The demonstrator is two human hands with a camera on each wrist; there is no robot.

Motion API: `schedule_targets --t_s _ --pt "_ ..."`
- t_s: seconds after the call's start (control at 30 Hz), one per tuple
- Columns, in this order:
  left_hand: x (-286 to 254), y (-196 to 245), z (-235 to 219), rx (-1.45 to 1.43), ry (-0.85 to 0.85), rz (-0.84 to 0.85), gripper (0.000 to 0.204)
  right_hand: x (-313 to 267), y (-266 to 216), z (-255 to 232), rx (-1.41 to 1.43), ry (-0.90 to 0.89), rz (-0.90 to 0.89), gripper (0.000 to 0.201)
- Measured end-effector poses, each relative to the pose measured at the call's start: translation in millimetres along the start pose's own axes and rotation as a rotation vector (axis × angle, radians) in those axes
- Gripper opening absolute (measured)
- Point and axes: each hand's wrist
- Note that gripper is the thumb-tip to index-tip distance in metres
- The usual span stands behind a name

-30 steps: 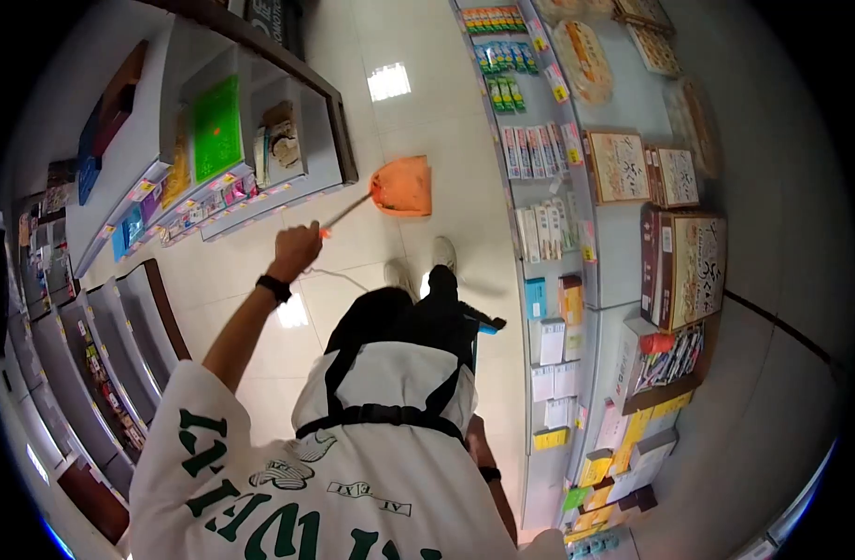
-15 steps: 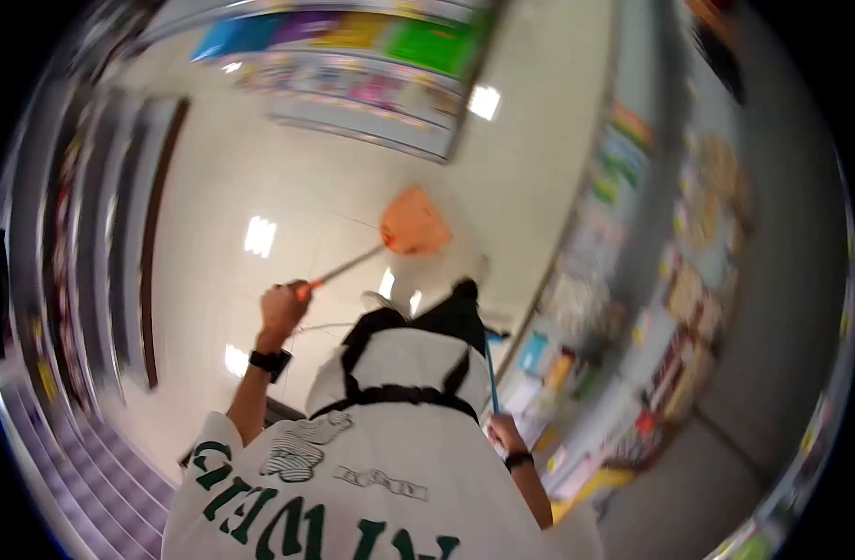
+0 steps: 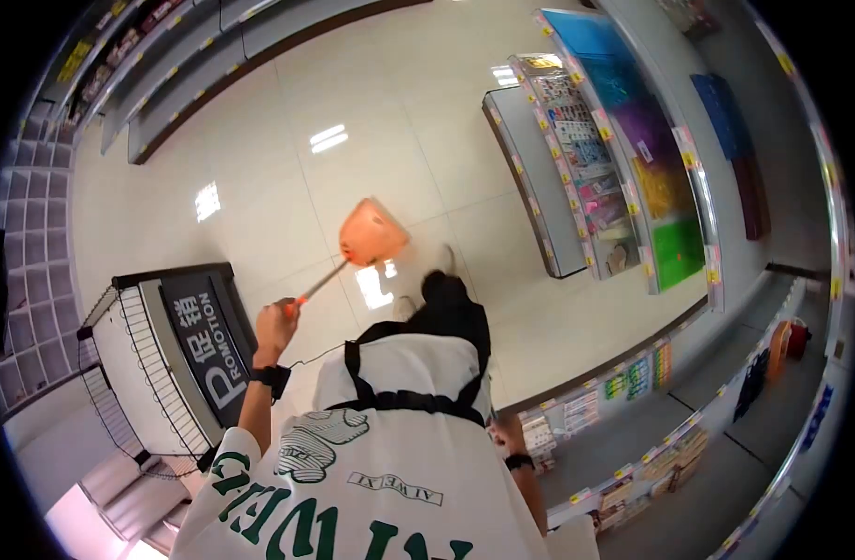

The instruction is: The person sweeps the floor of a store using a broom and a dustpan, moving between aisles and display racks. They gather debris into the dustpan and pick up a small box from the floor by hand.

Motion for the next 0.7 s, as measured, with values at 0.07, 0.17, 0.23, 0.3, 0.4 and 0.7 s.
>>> schedule_targets --t_s 0.07,0.17,0.23,0.3,0.4,0.7 --pt "2.6 -14.5 -12.6 -0.023 0.047 -0.107 0.020 39.5 -48.8 -12.5 0.026 0.077 0.380 0.029" --pt "12.9 -49.9 -20.8 -0.035 0.041 -0.269 0.024 106.4 -103.4 -31.2 -0.111 -0.002 0.215 0.044" --pt "14.3 -87.1 -5.0 0.007 0.024 -0.303 0.027 200.2 -97.2 -43.2 -0.300 -0.067 -0.089 0.049" --pt "31.8 -94.4 -11.0 -0.057 -0.091 -0.444 0.028 242.0 -145.6 -50.8 -0.331 -0.099 -0.181 0.050" --pt "60.5 -120.5 -26.2 -0.504 -0.195 -0.769 0.024 278.1 -282.3 -22.8 -1.297 0.106 -0.226 0.039" --pt "101.4 -175.9 47.9 -0.280 -0.536 -0.987 0.053 282.3 -572.6 -7.9 0.387 -0.108 0.290 0.022"
Point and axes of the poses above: each hand's wrist, its own x-axis towards the middle knuckle, its own z-axis out of the palm, y = z × x, and after that the axes turned 14 degrees about z, right-handed
